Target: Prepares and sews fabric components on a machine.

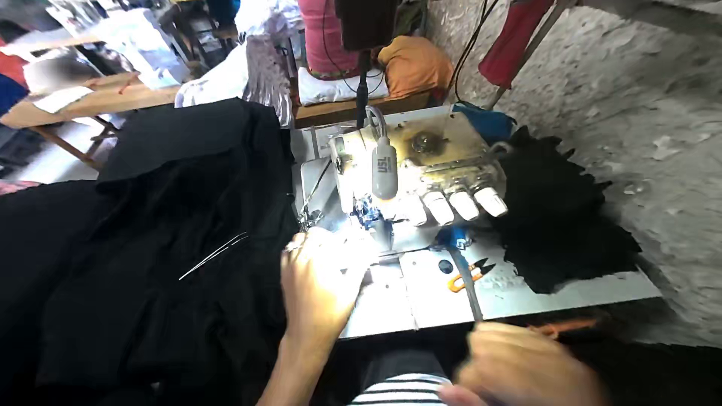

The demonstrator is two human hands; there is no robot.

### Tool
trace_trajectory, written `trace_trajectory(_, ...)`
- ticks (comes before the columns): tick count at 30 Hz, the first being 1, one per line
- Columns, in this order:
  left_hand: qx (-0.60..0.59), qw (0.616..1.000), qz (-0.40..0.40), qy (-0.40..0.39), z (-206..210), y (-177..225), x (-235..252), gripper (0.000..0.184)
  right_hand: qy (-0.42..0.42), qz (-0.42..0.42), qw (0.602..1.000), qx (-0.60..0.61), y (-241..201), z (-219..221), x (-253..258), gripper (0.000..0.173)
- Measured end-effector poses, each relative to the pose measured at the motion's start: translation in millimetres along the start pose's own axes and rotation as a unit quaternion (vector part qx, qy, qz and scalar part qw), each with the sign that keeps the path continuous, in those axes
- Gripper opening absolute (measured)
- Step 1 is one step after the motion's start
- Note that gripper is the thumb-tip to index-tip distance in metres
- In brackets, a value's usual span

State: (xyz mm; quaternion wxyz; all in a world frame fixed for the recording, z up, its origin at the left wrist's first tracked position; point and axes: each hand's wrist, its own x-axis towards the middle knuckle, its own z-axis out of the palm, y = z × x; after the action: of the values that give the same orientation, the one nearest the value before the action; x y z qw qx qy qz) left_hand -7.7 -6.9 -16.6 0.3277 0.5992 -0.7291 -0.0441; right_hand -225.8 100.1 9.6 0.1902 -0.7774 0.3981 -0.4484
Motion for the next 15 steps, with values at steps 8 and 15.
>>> trace_trajectory(8,-0.051,0.993,0.108,-0.001,-13.2,5.9,-57.9,0.020,0.081,0.303,0.911,0.267,33.4,64.4,27.3,0.023)
trace_trajectory(15,-0.272,0.942,0.082,-0.177,24.6,-21.4,-128.3,0.013,0.112,0.315,0.914,0.231,-31.0,59.5,-18.6,0.019)
